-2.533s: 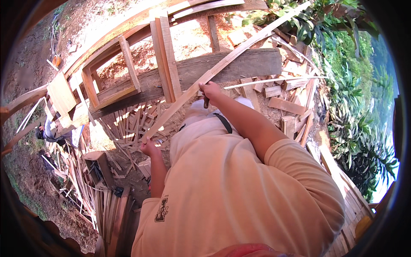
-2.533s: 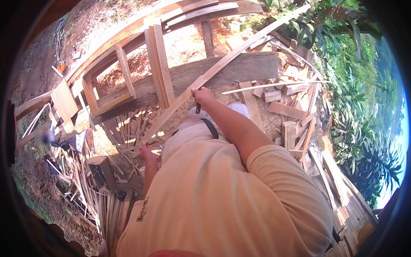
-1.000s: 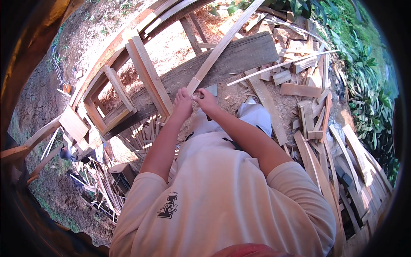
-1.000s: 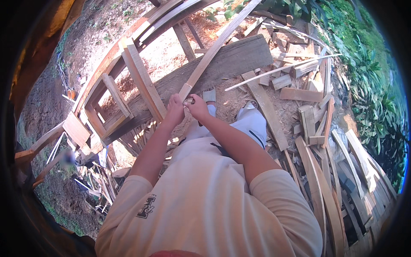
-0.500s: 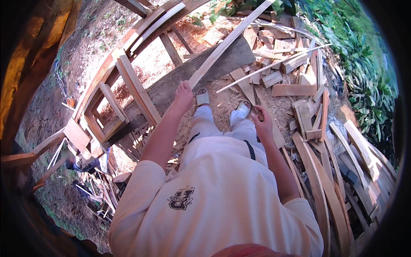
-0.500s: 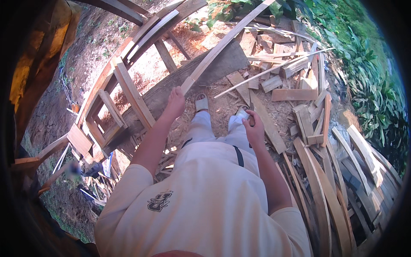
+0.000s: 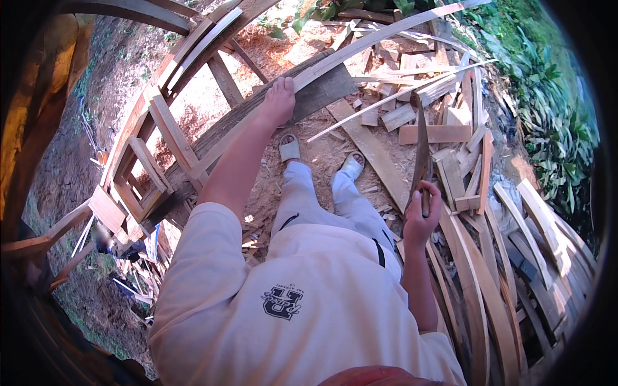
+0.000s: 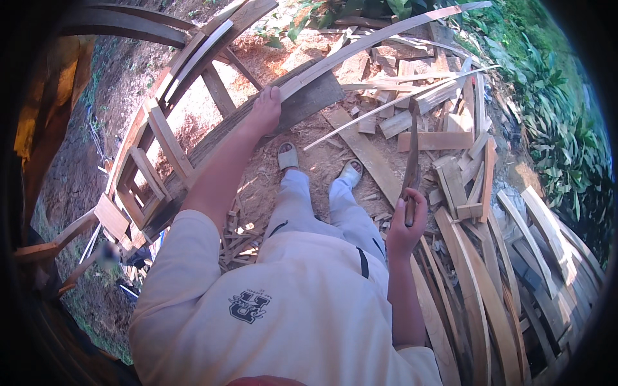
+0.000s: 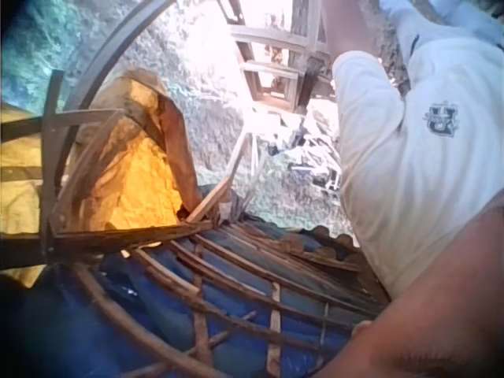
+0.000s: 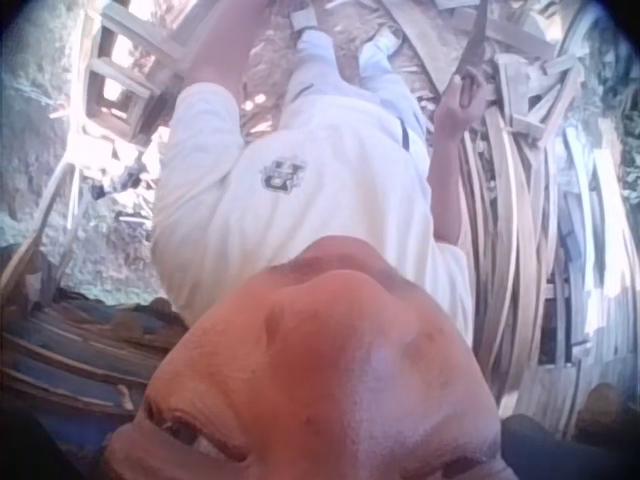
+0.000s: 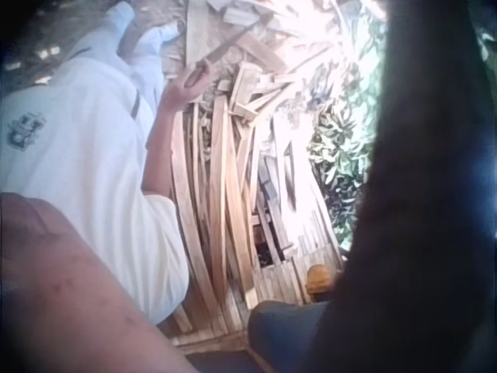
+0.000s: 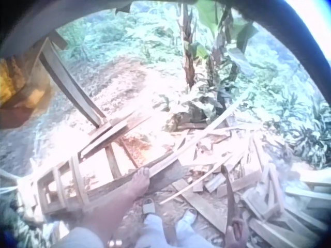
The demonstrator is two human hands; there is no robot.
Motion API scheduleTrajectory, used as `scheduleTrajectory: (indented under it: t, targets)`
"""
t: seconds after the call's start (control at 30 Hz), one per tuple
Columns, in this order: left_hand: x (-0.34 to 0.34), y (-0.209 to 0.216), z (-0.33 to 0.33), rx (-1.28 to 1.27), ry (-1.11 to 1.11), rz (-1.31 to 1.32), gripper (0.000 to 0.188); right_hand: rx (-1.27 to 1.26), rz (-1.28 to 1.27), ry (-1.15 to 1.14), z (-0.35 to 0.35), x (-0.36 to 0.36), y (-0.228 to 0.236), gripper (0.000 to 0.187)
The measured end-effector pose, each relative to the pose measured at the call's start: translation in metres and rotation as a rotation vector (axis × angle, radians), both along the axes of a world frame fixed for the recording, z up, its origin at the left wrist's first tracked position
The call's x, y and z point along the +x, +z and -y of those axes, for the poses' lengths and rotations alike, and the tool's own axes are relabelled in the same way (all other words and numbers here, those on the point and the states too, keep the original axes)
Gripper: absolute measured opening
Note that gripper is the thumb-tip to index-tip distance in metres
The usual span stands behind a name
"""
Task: The person uses a hand saw to cut thin wooden planks on a wooden workbench. They position the wood, saw it into smaller pieces, and then inspect the cut sections.
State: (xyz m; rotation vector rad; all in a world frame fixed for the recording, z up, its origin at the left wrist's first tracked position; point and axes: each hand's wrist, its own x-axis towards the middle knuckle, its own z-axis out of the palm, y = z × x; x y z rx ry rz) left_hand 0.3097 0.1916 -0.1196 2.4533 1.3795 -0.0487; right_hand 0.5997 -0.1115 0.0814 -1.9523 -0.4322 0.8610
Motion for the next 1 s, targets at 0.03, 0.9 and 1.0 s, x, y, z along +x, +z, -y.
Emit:
scheduleTrajectory:
  t: [0.03,0.9,1.0]
  targets:
    - [0.004,-0.003,-0.006,-0.005,-0.005,0.007,0.043,0.009,-0.02,-0.004,-0.001,0.003,0.003,0.022]
    - [0.014,-0.004,-0.026,0.224,-0.002,0.001,0.065,0.117,0.012,0.29,0.023,0.034,0.102,0.072]
    - [0.018,-0.002,-0.023,0.215,0.031,0.032,0.062,0.148,-0.148,0.197,0.016,0.03,0.085,0.074]
